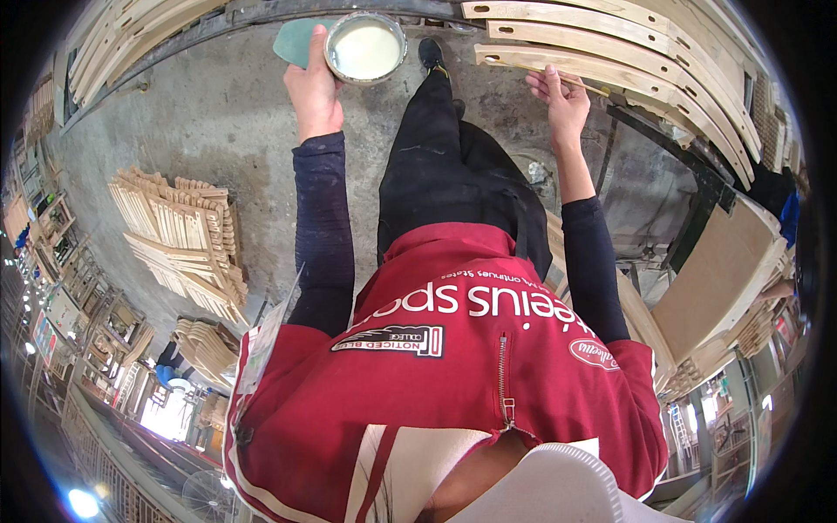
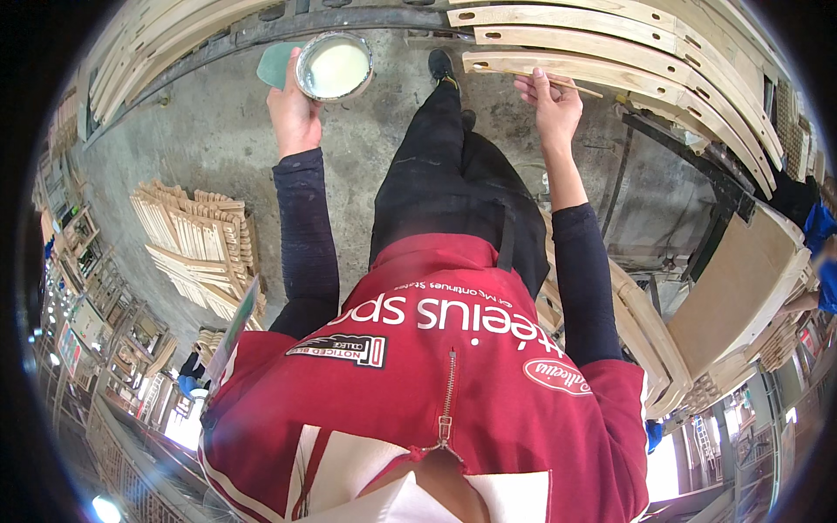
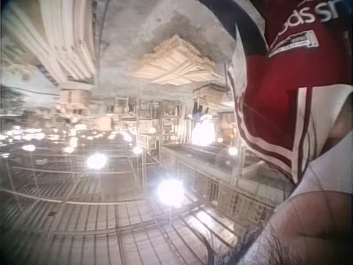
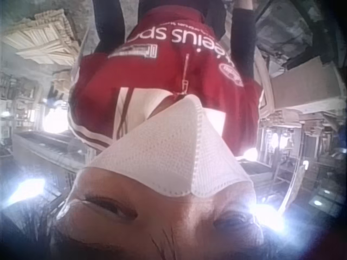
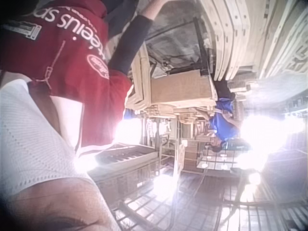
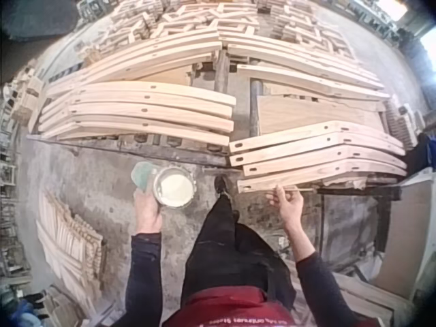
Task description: The person applies a light-colored liquid to curved wooden pieces using a brush. They repeatedly dip the brush into a small container and paint the surface of each piece, moving along a row of stacked parts.
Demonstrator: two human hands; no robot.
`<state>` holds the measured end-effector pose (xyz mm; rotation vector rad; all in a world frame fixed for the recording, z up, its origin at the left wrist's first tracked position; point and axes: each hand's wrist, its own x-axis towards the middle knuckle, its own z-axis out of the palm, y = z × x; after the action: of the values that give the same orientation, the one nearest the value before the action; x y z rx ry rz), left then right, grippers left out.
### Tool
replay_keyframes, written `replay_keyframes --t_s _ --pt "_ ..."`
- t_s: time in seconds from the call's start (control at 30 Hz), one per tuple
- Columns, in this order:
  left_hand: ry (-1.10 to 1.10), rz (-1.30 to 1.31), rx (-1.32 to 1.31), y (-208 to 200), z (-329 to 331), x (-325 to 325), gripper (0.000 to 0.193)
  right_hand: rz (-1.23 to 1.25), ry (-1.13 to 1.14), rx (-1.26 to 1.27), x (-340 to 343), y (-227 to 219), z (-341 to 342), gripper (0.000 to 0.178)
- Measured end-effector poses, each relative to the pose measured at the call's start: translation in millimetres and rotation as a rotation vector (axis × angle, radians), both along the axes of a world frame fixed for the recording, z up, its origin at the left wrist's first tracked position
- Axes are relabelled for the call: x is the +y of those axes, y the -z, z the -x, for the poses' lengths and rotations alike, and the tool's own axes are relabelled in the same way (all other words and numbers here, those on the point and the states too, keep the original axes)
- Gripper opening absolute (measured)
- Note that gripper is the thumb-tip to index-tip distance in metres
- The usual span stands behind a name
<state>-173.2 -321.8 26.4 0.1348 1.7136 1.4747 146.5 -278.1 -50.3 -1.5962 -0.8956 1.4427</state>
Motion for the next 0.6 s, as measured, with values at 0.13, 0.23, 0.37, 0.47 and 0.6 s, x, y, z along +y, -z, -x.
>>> replay_keyframes --t_s 0.13,0.23,0.37,0.47,0.6 --pt "-0.007 -0.010 0.004 -2.8 -0.8 -1.9 0.029 -0.017 0.010 0.007 -1.1 6.0 4.9 0.029" --pt "-0.004 -0.004 0.016 -1.6 0.8 -2.6 0.030 -0.038 0.018 0.007 -0.9 8.3 6.2 0.028" --pt "-0.004 0.001 0.031 -3.3 2.2 -4.4 0.030 -0.063 0.043 0.029 -0.2 4.9 5.3 0.025" --pt "0.010 0.003 0.029 -2.9 4.3 -5.2 0.031 -0.060 0.042 0.014 -1.6 1.3 2.5 0.024" --pt "-0.005 -0.027 0.048 -3.6 2.5 -1.7 0.029 -0.077 0.051 0.006 -3.7 4.9 -0.4 0.023"
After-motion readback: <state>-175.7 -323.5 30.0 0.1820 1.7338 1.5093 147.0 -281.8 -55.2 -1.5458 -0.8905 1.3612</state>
